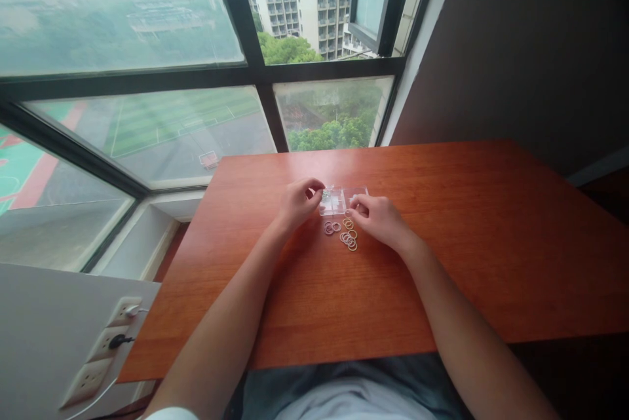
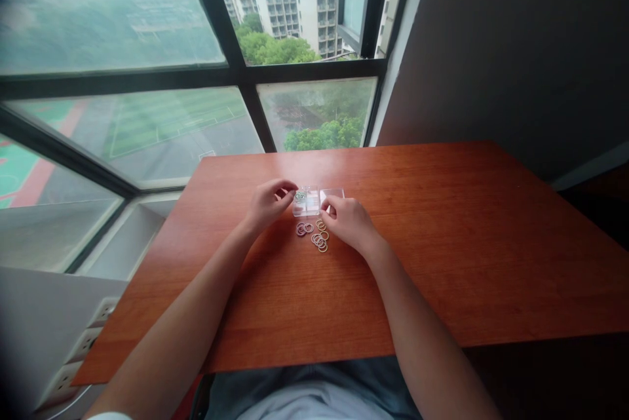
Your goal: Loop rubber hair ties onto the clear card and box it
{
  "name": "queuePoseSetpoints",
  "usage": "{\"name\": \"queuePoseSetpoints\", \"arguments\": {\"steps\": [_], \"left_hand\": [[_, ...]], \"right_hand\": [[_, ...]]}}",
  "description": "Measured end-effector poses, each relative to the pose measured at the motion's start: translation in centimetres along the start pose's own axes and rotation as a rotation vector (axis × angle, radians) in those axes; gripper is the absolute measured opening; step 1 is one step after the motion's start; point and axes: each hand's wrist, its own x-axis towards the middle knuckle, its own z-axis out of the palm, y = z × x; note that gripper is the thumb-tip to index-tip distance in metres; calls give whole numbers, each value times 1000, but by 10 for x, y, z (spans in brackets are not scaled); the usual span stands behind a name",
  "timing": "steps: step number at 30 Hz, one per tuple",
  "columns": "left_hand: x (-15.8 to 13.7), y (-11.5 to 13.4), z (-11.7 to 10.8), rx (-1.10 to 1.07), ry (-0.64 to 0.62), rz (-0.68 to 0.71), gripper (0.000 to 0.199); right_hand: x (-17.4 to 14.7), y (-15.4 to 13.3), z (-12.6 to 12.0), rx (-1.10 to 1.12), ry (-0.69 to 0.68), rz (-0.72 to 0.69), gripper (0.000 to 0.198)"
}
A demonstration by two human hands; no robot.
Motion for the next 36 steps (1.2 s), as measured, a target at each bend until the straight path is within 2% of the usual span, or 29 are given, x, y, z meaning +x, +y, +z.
{"name": "queuePoseSetpoints", "arguments": {"steps": [5, 10, 16, 36], "left_hand": [[-1, 16, 1, -152, -68, -13, 15], [-5, 35, 3, -285, -199, 18, 20], [-8, 39, 6, -317, -305, 64, 15], [-7, 38, 7, -301, -288, 56, 17]], "right_hand": [[1, -2, 0, 94, 210, -11, 11], [0, -3, 1, 111, 241, -32, 12], [0, -3, 2, 96, 242, -41, 11], [0, -4, 2, 78, 234, -48, 12]]}}
